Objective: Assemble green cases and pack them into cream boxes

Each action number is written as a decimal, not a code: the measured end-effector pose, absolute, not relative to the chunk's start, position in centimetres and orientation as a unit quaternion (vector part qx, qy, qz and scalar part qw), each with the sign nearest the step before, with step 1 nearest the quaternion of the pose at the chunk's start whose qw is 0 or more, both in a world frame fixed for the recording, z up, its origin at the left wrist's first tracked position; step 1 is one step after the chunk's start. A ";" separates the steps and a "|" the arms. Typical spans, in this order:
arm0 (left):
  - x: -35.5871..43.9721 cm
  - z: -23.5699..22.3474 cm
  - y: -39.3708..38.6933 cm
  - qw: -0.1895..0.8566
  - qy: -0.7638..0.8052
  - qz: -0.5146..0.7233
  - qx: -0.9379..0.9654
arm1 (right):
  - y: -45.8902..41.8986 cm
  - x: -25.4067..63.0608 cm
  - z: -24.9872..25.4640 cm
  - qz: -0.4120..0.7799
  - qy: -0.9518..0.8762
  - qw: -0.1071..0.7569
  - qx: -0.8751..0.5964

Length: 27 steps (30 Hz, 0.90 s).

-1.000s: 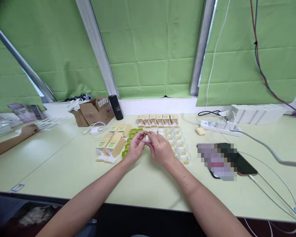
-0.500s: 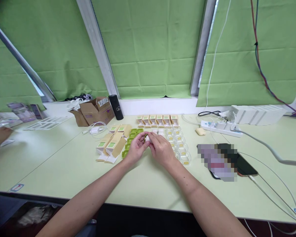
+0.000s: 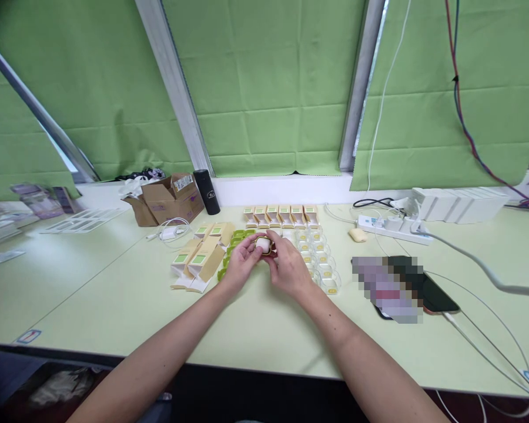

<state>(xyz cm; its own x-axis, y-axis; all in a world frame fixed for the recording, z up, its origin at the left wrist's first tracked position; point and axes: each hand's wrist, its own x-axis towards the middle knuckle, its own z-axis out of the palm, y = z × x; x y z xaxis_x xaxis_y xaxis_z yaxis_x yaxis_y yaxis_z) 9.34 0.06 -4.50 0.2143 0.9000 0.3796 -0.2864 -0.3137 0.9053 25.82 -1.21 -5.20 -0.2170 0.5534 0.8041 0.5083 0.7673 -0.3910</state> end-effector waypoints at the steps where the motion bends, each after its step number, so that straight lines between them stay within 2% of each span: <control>1: 9.3 -4.4 0.1 0.529 0.267 0.564 0.575 | -1.2 25.8 -5.2 0.035 -0.773 0.534 -0.341; 10: 8.8 -3.9 0.0 0.521 0.289 0.540 0.594 | -1.4 25.7 -4.5 0.162 -0.733 0.563 -0.345; 15: 8.2 -3.8 -0.2 0.475 0.304 0.538 0.627 | -1.1 25.8 -3.7 0.339 -0.628 0.607 -0.348; 18: 7.8 -4.0 0.0 0.377 0.325 0.570 0.654 | -0.7 26.0 -3.1 0.457 -0.546 0.606 -0.355; 21: 7.6 -3.9 -0.1 0.232 0.339 0.564 0.716 | -0.5 26.2 -2.7 0.531 -0.488 0.595 -0.355; 24: 7.6 -3.7 -0.5 0.105 0.341 0.531 0.769 | -0.5 26.2 -2.6 0.571 -0.465 0.582 -0.347; 27: 7.8 -3.6 -0.7 0.040 0.337 0.502 0.795 | -0.7 26.1 -2.6 0.582 -0.463 0.574 -0.343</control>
<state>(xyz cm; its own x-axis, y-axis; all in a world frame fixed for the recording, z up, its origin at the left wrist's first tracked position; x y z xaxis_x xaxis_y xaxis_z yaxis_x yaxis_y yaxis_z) 7.77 -0.69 -3.61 0.2675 0.5765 0.7721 0.4966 -0.7692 0.4022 26.06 -0.71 -2.57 -0.1059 0.9855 0.1324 -0.3504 0.0877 -0.9325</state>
